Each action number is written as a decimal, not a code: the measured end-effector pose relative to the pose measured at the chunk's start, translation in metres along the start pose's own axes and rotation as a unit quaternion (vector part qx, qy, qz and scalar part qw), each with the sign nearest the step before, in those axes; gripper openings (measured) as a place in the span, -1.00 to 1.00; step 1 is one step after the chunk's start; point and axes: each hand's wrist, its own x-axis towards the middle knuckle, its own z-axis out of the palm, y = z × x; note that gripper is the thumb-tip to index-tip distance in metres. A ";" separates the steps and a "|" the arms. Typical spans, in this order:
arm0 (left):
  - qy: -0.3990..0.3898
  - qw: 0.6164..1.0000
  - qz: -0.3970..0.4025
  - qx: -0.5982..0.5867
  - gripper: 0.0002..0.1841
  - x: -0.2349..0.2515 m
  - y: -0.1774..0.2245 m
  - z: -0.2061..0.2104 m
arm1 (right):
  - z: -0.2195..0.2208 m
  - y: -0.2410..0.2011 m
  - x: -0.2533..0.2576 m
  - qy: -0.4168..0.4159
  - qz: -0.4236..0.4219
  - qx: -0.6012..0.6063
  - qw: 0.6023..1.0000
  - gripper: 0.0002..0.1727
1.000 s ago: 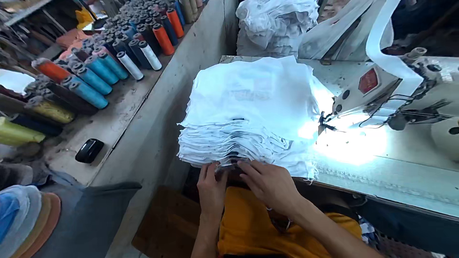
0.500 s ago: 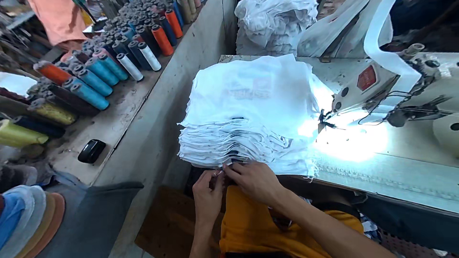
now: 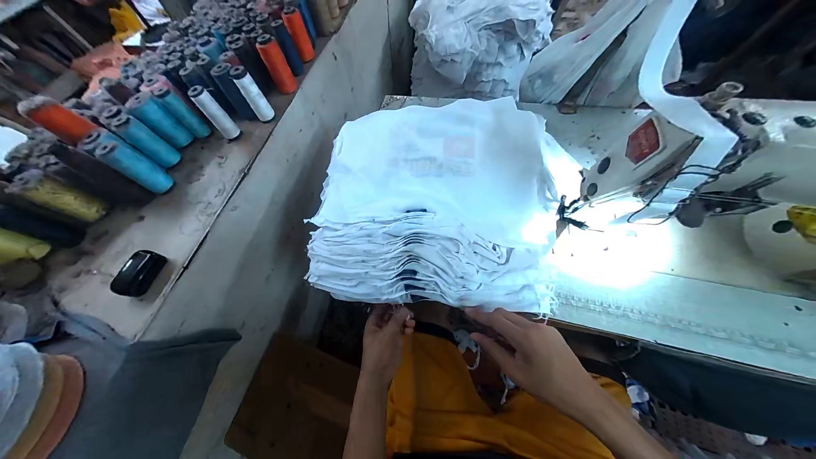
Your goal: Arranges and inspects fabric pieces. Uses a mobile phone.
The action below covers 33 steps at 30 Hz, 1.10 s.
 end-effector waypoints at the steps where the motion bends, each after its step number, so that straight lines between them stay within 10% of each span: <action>1: 0.006 1.000 -0.012 -0.012 -0.87 0.000 0.001 0.003 | 0.002 -0.002 0.001 0.001 -0.007 0.000 1.000 -0.56; 13: 0.022 0.932 0.206 0.299 -0.88 -0.033 0.016 -0.010 | 0.063 -0.046 0.059 0.029 -0.170 -0.120 0.978 -0.61; 22: -0.009 0.835 0.315 0.451 -0.88 -0.034 0.052 0.003 | 0.052 0.016 -0.037 -0.082 0.011 0.093 0.992 -0.64; 28: -0.043 0.778 0.334 0.530 -0.89 -0.043 0.047 0.016 | 0.062 -0.023 0.007 0.116 -0.074 0.033 0.990 -0.66; 33: 0.004 0.760 0.337 0.556 -0.88 -0.048 0.047 0.013 | 0.081 -0.049 0.059 0.099 -0.114 0.067 0.986 -0.61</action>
